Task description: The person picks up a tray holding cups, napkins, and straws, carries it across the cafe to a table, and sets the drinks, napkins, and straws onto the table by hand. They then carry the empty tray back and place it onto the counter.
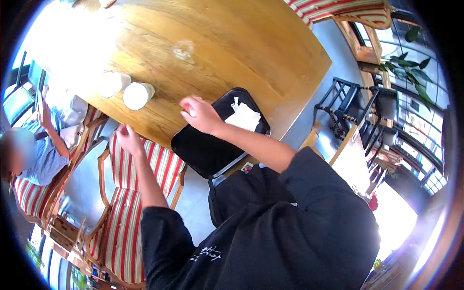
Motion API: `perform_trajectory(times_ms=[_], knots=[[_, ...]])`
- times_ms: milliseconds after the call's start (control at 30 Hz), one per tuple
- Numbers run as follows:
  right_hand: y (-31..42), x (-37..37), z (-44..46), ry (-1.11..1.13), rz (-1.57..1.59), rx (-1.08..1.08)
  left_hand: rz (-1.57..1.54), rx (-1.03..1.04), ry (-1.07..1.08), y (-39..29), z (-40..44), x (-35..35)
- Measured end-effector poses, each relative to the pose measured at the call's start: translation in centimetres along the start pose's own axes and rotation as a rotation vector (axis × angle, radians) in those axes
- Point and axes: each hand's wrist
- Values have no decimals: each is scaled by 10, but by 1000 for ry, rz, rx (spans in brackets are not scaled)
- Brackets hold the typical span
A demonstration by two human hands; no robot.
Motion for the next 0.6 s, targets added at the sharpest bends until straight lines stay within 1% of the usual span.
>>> perform_trajectory(times_ms=[33, 67, 100, 133, 167, 200, 233, 267, 300, 333, 367, 433, 467, 500, 567, 600], knots=[[-15, -16, -28, -30, -44, 43, 86, 37, -26, -21, -41, -5], [-27, -30, -57, -52, -11, 139, 131, 55, -4, -12, -77, -1], [-43, -44, -89, -70, 25, 240, 193, 77, 9, -37, -123, 5], [-67, -58, -123, -114, -38, 294, 148, 129, 176, -37, -162, 16], [-87, -72, -151, -154, -100, 344, 20, 33, 357, -50, -204, 31], [-94, -86, -171, -240, -149, 409, -11, -58, 544, -79, -237, 38], [-100, -98, -185, -326, -197, 473, -72, -155, 696, -95, -269, 53], [-106, -109, -193, -361, -201, 463, -128, -325, 837, -86, -298, 74], [-113, -118, -195, -397, -205, 452, -202, -480, 884, -102, -318, 85], [-125, -121, -195, -413, -233, 431, -141, -440, 876, -102, -334, 99], [-124, -123, -190, -418, -258, 367, -104, -382, 853, -113, -342, 106], [-115, -127, -174, -428, -308, 232, -158, -389, 781, -122, -352, 123], [-113, -126, -169, -434, -338, 313, -174, -509, 779, -129, -355, 127], [-115, -122, -169, -469, -352, 350, -207, -589, 774, -126, -363, 136], [-132, -112, -172, -543, -382, 429, -128, -731, 793, -139, -376, 145], [-148, -109, -174, -507, -380, 596, -102, -712, 864, -112, -392, 162]])
Point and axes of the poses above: each hand's wrist, its own z-axis towards the middle knuckle, its own x-axis out of the palm, y = z × x, and after that the axes turned 8 degrees about z, right-handed
